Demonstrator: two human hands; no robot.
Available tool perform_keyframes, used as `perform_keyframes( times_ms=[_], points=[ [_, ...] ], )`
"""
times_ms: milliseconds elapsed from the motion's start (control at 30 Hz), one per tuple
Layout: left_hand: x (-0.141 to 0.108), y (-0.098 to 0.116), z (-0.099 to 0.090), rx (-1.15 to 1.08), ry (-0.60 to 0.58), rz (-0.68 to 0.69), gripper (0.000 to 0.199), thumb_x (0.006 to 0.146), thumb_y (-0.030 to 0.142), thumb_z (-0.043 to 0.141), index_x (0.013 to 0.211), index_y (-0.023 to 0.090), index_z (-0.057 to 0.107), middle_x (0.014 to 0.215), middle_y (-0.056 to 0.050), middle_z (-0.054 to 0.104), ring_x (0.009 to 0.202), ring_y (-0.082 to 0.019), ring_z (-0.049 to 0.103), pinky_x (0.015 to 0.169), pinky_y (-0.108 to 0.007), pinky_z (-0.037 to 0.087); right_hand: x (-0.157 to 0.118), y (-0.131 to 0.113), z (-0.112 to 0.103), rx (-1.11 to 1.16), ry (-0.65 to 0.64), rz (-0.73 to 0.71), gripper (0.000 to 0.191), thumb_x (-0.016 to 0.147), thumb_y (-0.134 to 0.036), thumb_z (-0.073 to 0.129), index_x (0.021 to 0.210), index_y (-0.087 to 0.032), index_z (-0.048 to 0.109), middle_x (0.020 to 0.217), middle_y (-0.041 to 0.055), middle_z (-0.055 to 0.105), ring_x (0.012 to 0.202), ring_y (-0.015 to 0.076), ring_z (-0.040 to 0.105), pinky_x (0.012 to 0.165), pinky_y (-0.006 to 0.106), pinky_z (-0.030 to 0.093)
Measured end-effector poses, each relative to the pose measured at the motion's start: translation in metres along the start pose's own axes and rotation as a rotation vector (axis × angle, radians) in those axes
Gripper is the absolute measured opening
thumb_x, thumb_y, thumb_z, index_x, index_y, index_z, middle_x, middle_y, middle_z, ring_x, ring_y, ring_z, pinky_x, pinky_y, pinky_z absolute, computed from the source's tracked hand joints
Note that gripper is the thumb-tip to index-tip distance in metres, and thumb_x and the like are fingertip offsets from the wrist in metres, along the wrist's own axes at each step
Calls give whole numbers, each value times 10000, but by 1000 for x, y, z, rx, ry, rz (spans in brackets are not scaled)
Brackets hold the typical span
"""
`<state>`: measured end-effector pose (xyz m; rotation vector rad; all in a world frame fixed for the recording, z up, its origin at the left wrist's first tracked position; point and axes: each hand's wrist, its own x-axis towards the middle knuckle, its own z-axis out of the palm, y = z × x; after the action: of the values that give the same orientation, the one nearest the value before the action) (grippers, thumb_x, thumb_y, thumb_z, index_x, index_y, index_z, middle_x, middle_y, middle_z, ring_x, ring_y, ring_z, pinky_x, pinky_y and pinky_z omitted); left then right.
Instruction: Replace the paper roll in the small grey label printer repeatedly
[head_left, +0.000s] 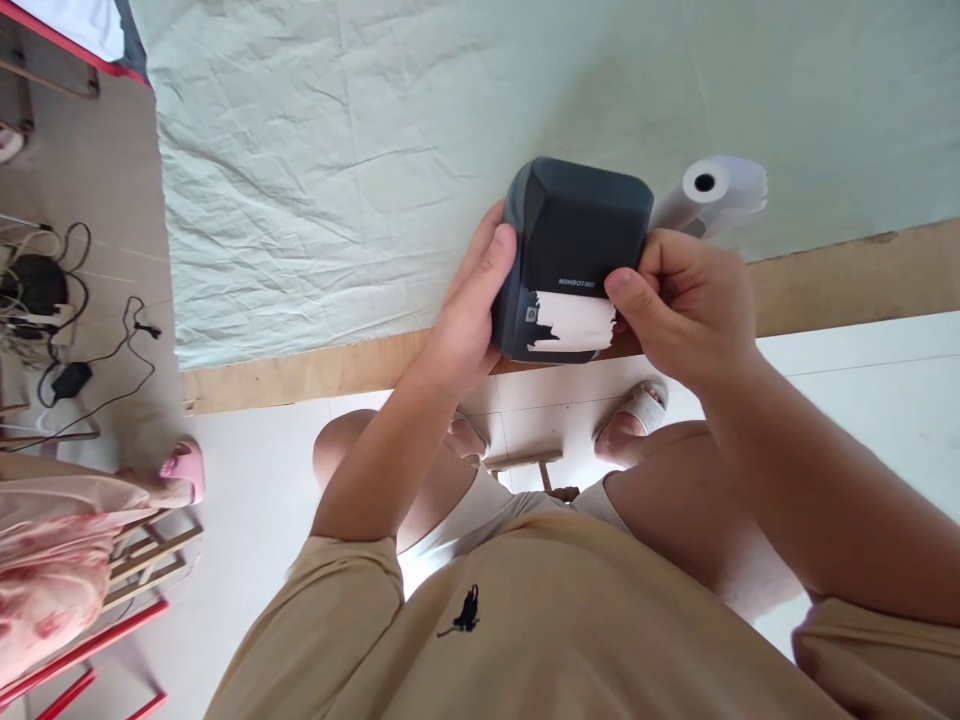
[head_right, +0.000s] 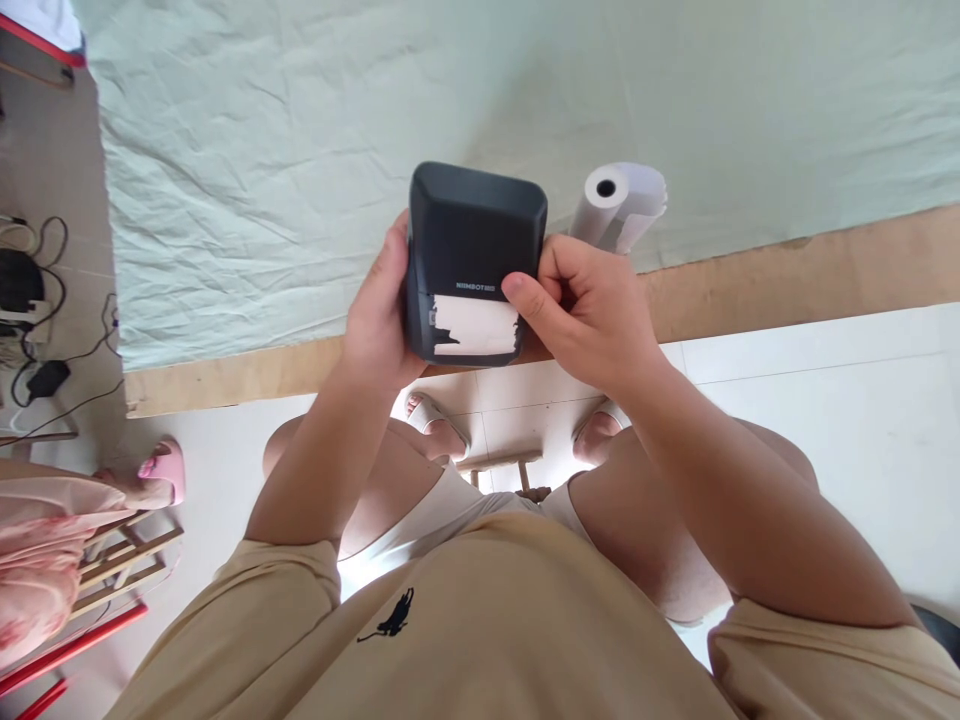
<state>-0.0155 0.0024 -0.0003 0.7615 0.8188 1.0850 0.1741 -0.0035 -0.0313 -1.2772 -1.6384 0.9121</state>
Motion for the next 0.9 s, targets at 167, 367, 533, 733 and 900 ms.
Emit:
perform_keyframes(
  times_ms=[167, 367, 533, 733, 900],
  points=[
    [6, -14, -7, -46, 71, -8, 401, 1020, 599, 504, 990, 264, 723, 1046, -34, 788, 1237, -244, 723, 1070, -346, 595, -1, -1, -2, 36, -45, 19, 599, 950, -713, 589, 687, -200, 428, 586, -14, 469, 544, 77, 403, 492, 271, 269],
    [9, -17, -12, -51, 140, 60, 428, 1046, 515, 519, 823, 224, 739, 799, 16, 736, 744, -128, 716, 715, -272, 603, -1, -3, -2, 70, 2, -2, 580, 825, -573, 811, 721, -209, 372, 615, -37, 488, 532, 63, 398, 477, 257, 292],
    [11, -18, -11, -105, 125, 65, 390, 1061, 419, 528, 797, 215, 731, 777, 39, 720, 714, -85, 694, 690, -226, 589, -1, -3, 3, 186, 59, -32, 592, 743, -470, 903, 816, -245, 361, 566, -91, 496, 450, 69, 442, 392, 239, 345],
    [11, -20, -12, -130, 139, 24, 383, 1029, 478, 584, 792, 210, 721, 734, 48, 688, 691, -65, 670, 702, -199, 571, 4, -26, 2, 89, 424, -281, 333, 941, -399, 729, 849, -228, 458, 735, -26, 516, 732, 158, 744, 456, 241, 454],
    [11, -18, -12, -85, 125, 21, 382, 1017, 537, 580, 854, 219, 714, 741, 31, 682, 879, -121, 747, 815, -244, 601, 17, -42, 0, -333, 296, -226, 89, 895, -229, 706, 876, -213, 620, 814, -5, 646, 664, 110, 619, 600, 292, 420]
  ],
)
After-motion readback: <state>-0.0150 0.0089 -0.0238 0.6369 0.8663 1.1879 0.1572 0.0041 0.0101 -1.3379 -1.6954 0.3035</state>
